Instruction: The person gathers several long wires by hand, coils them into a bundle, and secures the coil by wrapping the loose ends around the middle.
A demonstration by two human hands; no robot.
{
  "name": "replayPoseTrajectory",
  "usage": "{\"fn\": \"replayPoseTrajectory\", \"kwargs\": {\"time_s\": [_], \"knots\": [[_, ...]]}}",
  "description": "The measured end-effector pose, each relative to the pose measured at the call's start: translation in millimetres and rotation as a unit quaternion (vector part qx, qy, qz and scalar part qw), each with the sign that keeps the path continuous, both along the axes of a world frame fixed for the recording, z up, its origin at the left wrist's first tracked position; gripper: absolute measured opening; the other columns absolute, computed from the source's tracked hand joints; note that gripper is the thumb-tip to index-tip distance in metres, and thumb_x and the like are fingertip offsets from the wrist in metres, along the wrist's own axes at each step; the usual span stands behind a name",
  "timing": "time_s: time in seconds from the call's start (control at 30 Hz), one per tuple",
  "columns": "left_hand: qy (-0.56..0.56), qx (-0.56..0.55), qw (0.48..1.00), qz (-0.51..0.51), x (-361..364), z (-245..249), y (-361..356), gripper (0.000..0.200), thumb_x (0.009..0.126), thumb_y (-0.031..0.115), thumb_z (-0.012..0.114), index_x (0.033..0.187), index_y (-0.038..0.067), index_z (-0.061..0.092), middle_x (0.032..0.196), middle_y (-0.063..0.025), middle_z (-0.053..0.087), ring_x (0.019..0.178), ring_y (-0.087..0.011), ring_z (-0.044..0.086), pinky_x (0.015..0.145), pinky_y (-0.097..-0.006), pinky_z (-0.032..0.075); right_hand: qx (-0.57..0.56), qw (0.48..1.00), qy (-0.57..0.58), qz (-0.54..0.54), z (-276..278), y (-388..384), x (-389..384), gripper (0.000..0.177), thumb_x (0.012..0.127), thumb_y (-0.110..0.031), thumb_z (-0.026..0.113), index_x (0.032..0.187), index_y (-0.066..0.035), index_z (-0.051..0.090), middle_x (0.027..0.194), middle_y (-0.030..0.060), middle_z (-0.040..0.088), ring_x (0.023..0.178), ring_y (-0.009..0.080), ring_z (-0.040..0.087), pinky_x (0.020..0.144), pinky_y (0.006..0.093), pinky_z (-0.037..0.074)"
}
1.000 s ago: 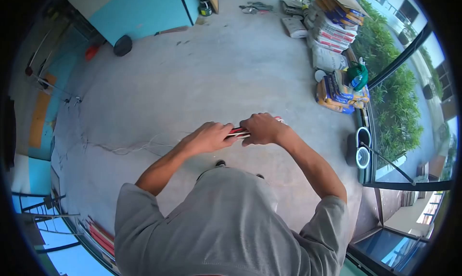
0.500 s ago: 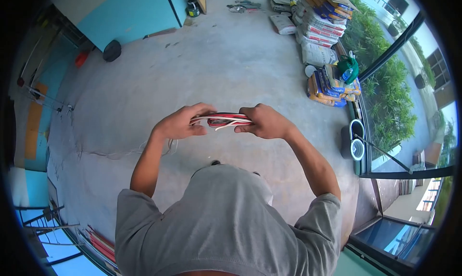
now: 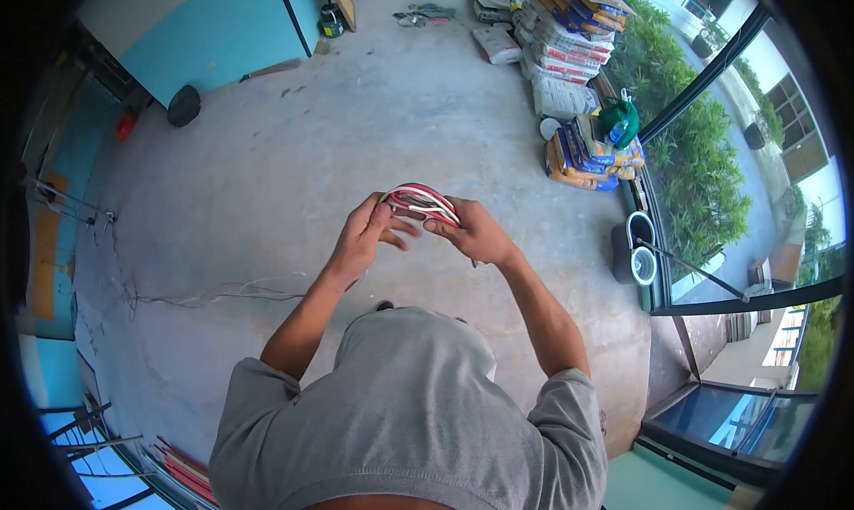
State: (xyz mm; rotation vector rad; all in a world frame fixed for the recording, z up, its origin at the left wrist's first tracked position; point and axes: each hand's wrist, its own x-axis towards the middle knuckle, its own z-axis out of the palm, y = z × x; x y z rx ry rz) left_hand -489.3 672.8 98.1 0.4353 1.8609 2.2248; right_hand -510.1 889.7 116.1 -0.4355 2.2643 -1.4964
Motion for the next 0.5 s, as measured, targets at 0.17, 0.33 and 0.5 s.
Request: {"fn": "replayPoseTrajectory", "kwargs": {"time_s": [0.17, 0.33, 0.5], "knots": [[0.039, 0.056, 0.995, 0.076, 0, 0, 20, 0.043, 0.107, 0.033, 0.032, 0.128, -0.002, 0.048, 0.121, -0.0133, 0.060, 0.114, -0.0237, 0.061, 0.091, -0.0381, 0.054, -0.136, 0.988, -0.057, -0.036, -27, -15, 4, 0.033, 0.096, -0.031, 0.063, 0.112, -0.002, 0.060, 0.063, -0.0067, 0.044, 0.055, 0.0040, 0.038, 0.048, 0.0247, 0.034], [0.099, 0.027, 0.990, 0.101, -6, -13, 24, 0.038, 0.098, 0.022, 0.048, 0.127, -0.002, 0.046, 0.122, -0.0117, 0.058, 0.116, -0.0192, 0.058, 0.097, -0.0338, 0.046, -0.181, 0.979, -0.072, -0.065, -38, -26, 10, 0.027, 0.099, -0.031, 0.059, 0.099, -0.004, 0.057, 0.061, -0.0057, 0.045, 0.051, 0.0042, 0.040, 0.045, 0.0250, 0.034], [0.029, 0.105, 0.984, 0.139, 2, -2, 50, 0.042, 0.091, 0.005, 0.062, 0.127, -0.002, 0.041, 0.124, -0.0160, 0.058, 0.114, -0.0212, 0.060, 0.098, -0.0338, 0.047, -0.260, 0.955, -0.103, -0.099, -56, -44, 23, 0.011, 0.097, -0.015, 0.053, 0.094, -0.004, 0.054, 0.062, -0.0055, 0.046, 0.052, 0.0032, 0.042, 0.045, 0.0234, 0.034]]}}
